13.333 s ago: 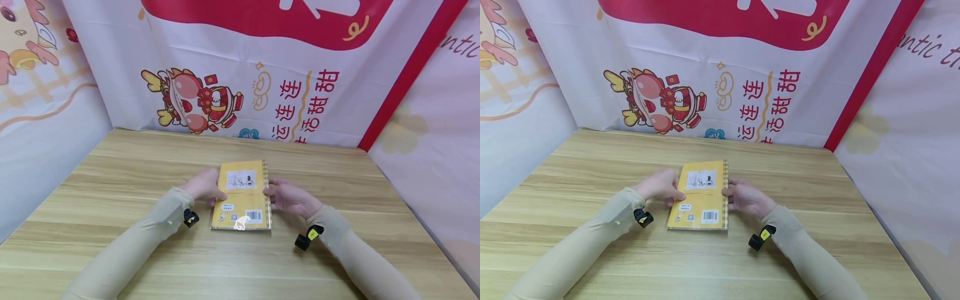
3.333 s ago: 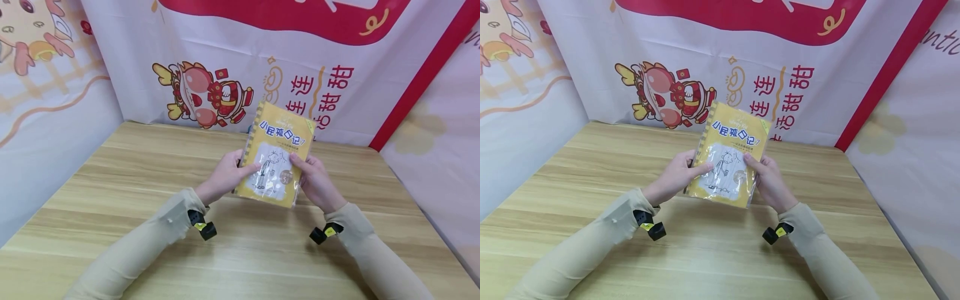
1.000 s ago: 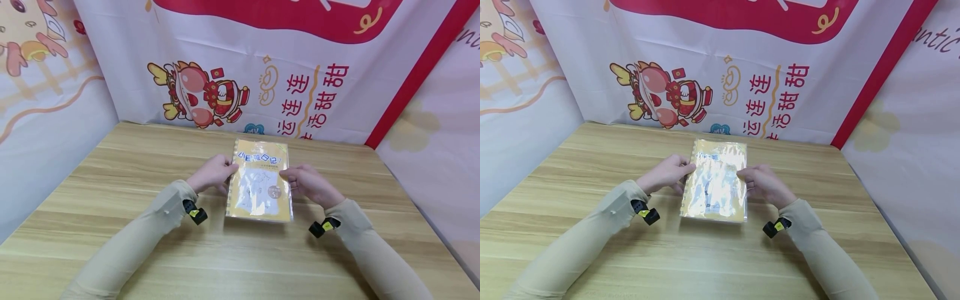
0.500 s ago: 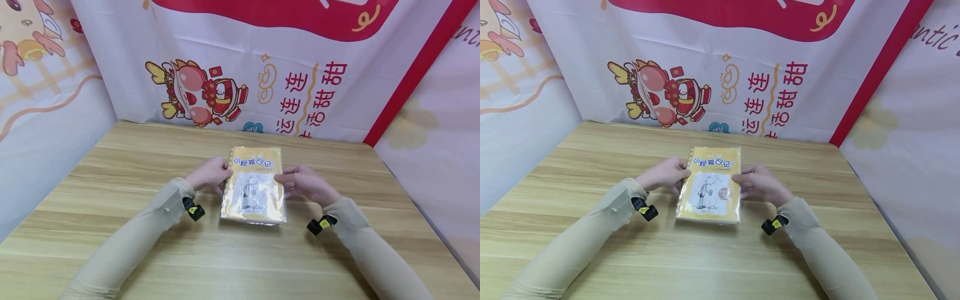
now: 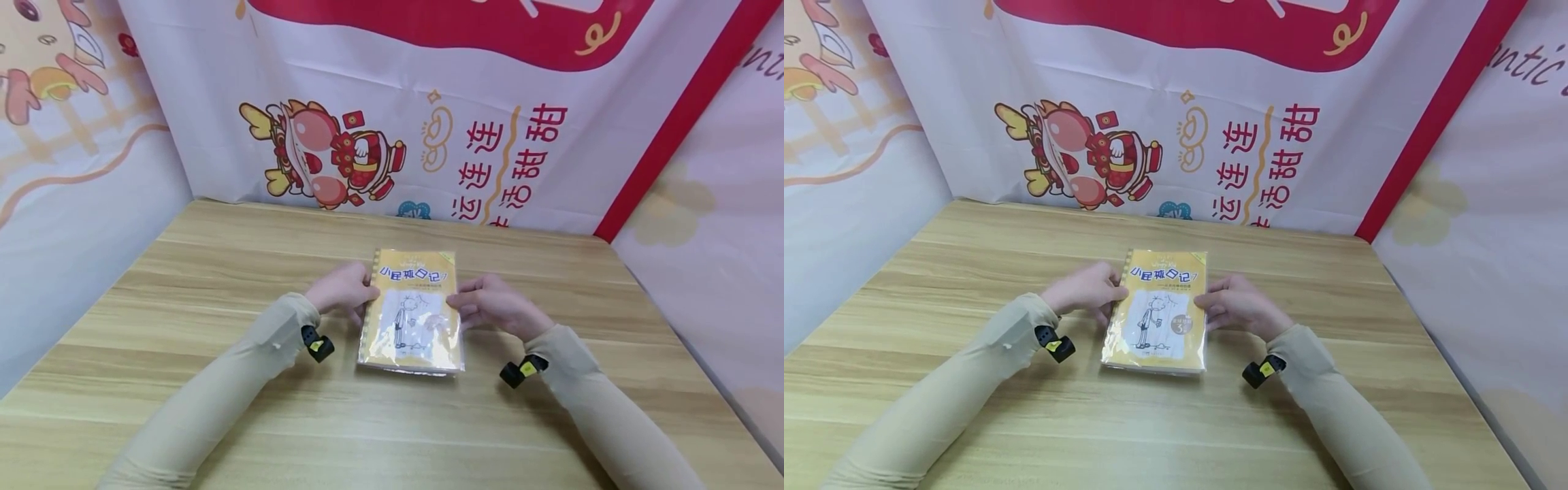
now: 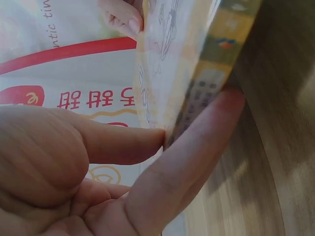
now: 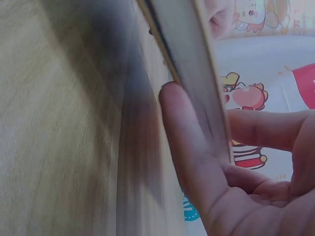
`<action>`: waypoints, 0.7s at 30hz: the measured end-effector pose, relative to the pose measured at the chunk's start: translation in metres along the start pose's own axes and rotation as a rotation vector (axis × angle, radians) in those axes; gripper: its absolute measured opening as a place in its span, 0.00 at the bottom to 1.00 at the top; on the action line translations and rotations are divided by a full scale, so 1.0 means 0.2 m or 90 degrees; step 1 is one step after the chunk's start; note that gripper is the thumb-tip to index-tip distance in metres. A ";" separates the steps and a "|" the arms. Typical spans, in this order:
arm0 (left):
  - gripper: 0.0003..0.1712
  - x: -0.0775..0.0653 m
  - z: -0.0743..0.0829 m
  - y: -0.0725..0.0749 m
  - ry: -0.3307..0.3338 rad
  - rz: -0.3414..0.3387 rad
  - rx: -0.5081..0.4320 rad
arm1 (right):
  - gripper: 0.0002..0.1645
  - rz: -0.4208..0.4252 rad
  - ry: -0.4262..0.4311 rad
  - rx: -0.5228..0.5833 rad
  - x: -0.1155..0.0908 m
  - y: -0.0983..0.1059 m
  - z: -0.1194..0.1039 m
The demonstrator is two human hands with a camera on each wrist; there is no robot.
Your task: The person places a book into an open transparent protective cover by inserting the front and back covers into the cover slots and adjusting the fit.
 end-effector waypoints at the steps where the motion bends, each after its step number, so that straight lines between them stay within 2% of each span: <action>1: 0.07 0.00 0.00 0.00 0.002 0.001 0.002 | 0.23 -0.007 0.001 0.006 0.00 0.00 0.00; 8: 0.08 0.01 -0.01 0.00 0.013 0.004 0.035 | 0.26 -0.043 0.003 0.028 0.00 0.00 0.01; 14: 0.10 -0.01 -0.02 -0.01 0.009 -0.011 0.027 | 0.27 -0.046 -0.003 0.025 0.00 -0.01 0.01; 21: 0.10 -0.02 -0.01 -0.02 0.027 -0.019 0.022 | 0.25 -0.047 -0.005 0.025 0.00 -0.01 0.01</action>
Point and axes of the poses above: each hand's wrist, its own x-axis towards the middle knuckle, its own y-axis out of the back of the hand, z = x × y, the point moved 1 cm from there along x, towards the middle knuckle, and after that the axes turned 15 degrees about -z, right-handed, at the moved point
